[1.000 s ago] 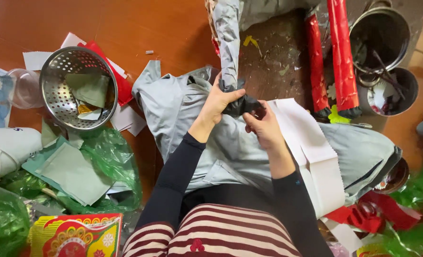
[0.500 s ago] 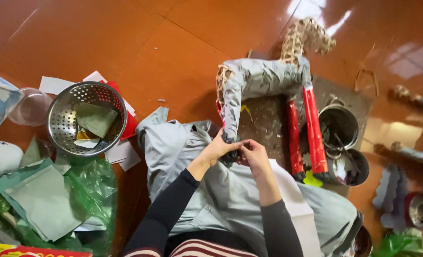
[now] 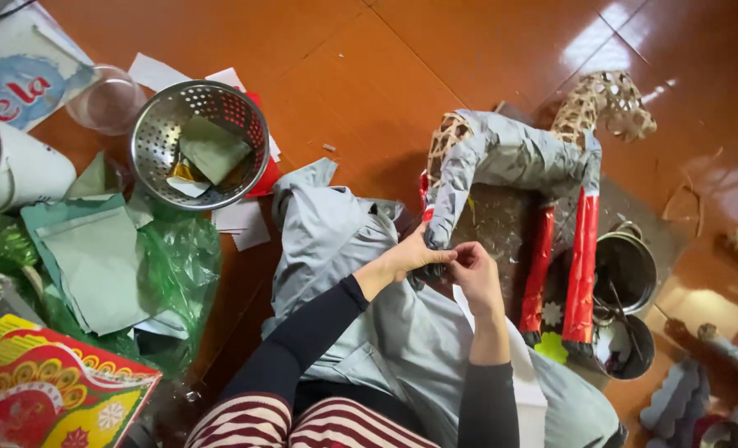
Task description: Decorating a paper giraffe sculpture with red and white paper strips.
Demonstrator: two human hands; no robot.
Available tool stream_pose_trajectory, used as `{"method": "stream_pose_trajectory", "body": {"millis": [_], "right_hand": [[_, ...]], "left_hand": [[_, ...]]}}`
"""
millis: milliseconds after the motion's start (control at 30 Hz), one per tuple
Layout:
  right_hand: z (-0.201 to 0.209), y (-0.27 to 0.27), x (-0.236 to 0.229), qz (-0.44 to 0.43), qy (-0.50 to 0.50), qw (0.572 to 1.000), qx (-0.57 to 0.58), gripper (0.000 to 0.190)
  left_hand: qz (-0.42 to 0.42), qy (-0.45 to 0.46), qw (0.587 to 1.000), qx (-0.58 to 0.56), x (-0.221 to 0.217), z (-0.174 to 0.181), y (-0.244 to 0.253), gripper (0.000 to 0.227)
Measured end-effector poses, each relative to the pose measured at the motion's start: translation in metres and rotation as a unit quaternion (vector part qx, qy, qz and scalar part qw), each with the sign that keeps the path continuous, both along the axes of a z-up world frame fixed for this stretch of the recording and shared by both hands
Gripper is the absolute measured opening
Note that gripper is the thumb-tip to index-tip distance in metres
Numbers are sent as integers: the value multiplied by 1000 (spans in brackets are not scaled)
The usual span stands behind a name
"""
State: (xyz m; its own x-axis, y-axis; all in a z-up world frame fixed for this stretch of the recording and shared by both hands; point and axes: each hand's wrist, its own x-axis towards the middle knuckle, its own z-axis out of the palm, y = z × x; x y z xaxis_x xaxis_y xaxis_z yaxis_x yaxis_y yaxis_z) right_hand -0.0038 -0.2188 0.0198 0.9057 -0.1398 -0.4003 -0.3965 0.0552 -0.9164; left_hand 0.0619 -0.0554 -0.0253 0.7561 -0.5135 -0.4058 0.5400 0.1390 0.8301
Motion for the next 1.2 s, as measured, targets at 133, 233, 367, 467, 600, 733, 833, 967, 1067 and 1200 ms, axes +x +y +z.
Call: {"method": "stream_pose_trajectory", "body": {"millis": [133,233,367,467,600,733,833,967,1067,1200], "right_hand": [[-7,-4,1,-8,23,999,25,12],[2,-3,8,-9,51,999,10,8],[-22,-14,22,1,81,997,-5,7],[-17,-9,29,38,13,998,-49,16],[30,11,19,-3,117,993,-35,23],[13,-12,-18,19,-5,997,-70,33],[7,-33,-74,90,10,888,-451,42],[5,-30,-140,118,91,830,-537,63],[1,-19,-169,224,307,723,-577,83],[-24,-42,-187,58,108,673,-730,71]], "left_hand": [[-13,104,994,-23,-1,47,6,130],[-8,95,995,-40,-2,26,0,131],[-9,73,997,-32,0,9,-4,124],[-5,100,994,-40,2,16,-1,113],[-2,87,993,-77,-4,8,-2,94],[29,53,996,-63,-3,-10,-14,81],[30,159,985,-64,-3,31,-7,80],[23,204,977,-64,1,34,-7,76],[22,186,980,-60,5,15,-14,63],[38,199,978,-39,4,27,-12,59]]}}
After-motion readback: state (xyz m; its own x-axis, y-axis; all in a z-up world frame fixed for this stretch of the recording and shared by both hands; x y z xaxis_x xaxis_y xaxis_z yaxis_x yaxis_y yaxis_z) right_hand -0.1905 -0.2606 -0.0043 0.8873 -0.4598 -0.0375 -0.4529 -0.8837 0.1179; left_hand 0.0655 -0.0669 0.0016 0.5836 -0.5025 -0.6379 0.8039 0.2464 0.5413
